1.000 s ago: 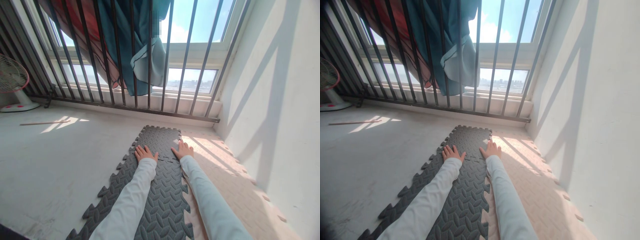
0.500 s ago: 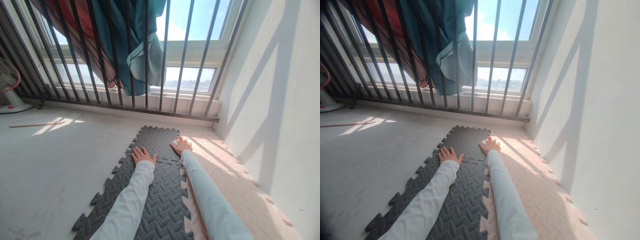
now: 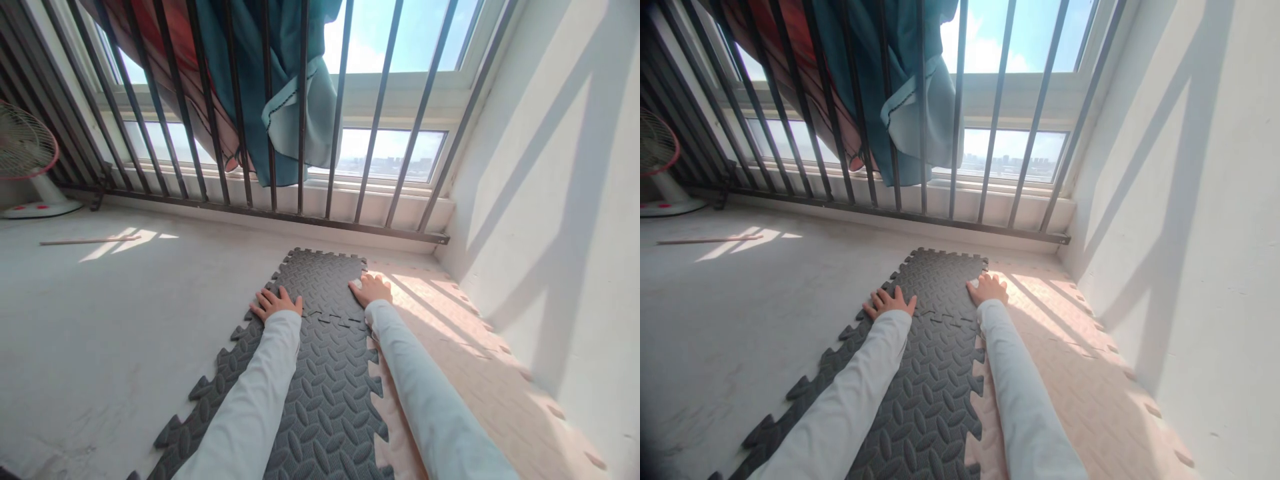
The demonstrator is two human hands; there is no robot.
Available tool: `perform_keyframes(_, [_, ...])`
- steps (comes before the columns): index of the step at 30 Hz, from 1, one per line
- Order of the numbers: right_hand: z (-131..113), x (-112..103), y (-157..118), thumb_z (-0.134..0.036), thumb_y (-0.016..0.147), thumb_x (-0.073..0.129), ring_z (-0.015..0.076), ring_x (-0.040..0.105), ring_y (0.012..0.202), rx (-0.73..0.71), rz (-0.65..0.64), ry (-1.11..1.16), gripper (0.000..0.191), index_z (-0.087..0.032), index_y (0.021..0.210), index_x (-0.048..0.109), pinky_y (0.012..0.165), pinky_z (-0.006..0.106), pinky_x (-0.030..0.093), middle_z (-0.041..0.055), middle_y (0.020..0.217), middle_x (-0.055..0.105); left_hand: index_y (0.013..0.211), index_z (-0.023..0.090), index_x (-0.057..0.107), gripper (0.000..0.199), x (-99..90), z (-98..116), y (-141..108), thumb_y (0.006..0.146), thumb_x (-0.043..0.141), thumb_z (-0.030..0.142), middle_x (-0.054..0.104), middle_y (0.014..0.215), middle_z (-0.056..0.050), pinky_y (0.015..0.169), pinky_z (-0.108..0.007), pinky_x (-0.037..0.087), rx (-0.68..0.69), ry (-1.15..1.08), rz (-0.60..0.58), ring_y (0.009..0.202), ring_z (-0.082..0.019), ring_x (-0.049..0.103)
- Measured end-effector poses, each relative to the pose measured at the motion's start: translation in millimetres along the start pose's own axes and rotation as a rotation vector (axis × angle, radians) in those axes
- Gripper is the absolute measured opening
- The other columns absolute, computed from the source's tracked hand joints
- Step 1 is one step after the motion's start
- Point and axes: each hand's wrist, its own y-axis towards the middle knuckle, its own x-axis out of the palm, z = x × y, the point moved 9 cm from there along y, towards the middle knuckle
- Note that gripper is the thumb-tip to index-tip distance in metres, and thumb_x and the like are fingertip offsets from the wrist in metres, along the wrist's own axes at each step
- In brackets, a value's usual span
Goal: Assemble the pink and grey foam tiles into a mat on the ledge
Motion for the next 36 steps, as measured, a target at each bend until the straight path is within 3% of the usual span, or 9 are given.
perform_keyframes(6, [-0.6, 0.1, -0.2, -0.055, 0.079, 0.018, 0.0250, 0.035, 0.108, -0.031, 0.025, 0.012, 0.053, -0.022, 0.101, 0.054, 0.083, 0.044, 0.027, 0.0085, 0.112, 0.051, 0.121, 0.015, 0.041, 0.062, -2.5, -4.4, 6.8, 0.071, 0.039, 0.052, 0.039, 0.124, -0.020, 0.095, -0.051, 0.015, 0.017, -0.014, 0.009, 0.115, -0.037, 0.030])
perform_keyframes(12, [8.5, 3.6, 12.9, -0.057, 0.076, 0.024, 0.0264, 0.034, 0.112, 0.015, 0.028, 0.057, 0.060, -0.021, 0.123, 0.035, 0.084, 0.042, 0.030, 0.0068, 0.136, 0.027, 0.122, 0.013, 0.040, 0.063, -1.8, -1.6, 6.3, 0.070, 0.041, 0.050, 0.041, 0.121, -0.018, 0.095, -0.051, 0.014, 0.044, -0.030, 0.015, 0.114, -0.037, 0.029])
perform_keyframes(18, [10.1, 15.7, 41.4, -0.059, 0.075, 0.025, 0.0243, 0.040, 0.110, 0.020, -0.078, 0.078, 0.068, -0.020, 0.131, 0.021, 0.086, 0.037, 0.032, 0.0054, 0.138, 0.024, 0.122, 0.012, 0.039, 0.064, -0.9, 0.2, 8.4, 0.070, 0.044, 0.049, 0.042, 0.119, -0.018, 0.095, -0.051, 0.014, 0.064, -0.027, 0.034, 0.114, -0.037, 0.029])
perform_keyframes(25, [9.2, 17.1, 53.2, -0.059, 0.076, 0.022, 0.0216, 0.049, 0.099, 0.021, -0.083, 0.054, 0.059, -0.022, 0.120, 0.038, 0.077, 0.034, 0.037, 0.0063, 0.125, 0.042, 0.123, 0.012, 0.038, 0.066, 0.6, 0.8, 9.7, 0.069, 0.045, 0.048, 0.043, 0.117, -0.018, 0.095, -0.053, 0.015, 0.072, -0.027, 0.049, 0.113, -0.037, 0.029])
perform_keyframes(36, [9.5, 11.8, 40.5, -0.057, 0.077, 0.022, 0.0229, 0.045, 0.100, 0.021, -0.035, 0.021, 0.055, -0.020, 0.107, 0.049, 0.079, 0.035, 0.033, 0.0077, 0.112, 0.053, 0.122, 0.012, 0.039, 0.066, -0.1, -0.1, 8.8, 0.069, 0.045, 0.051, 0.042, 0.119, -0.018, 0.097, -0.049, 0.014, 0.071, -0.020, 0.036, 0.115, -0.036, 0.029])
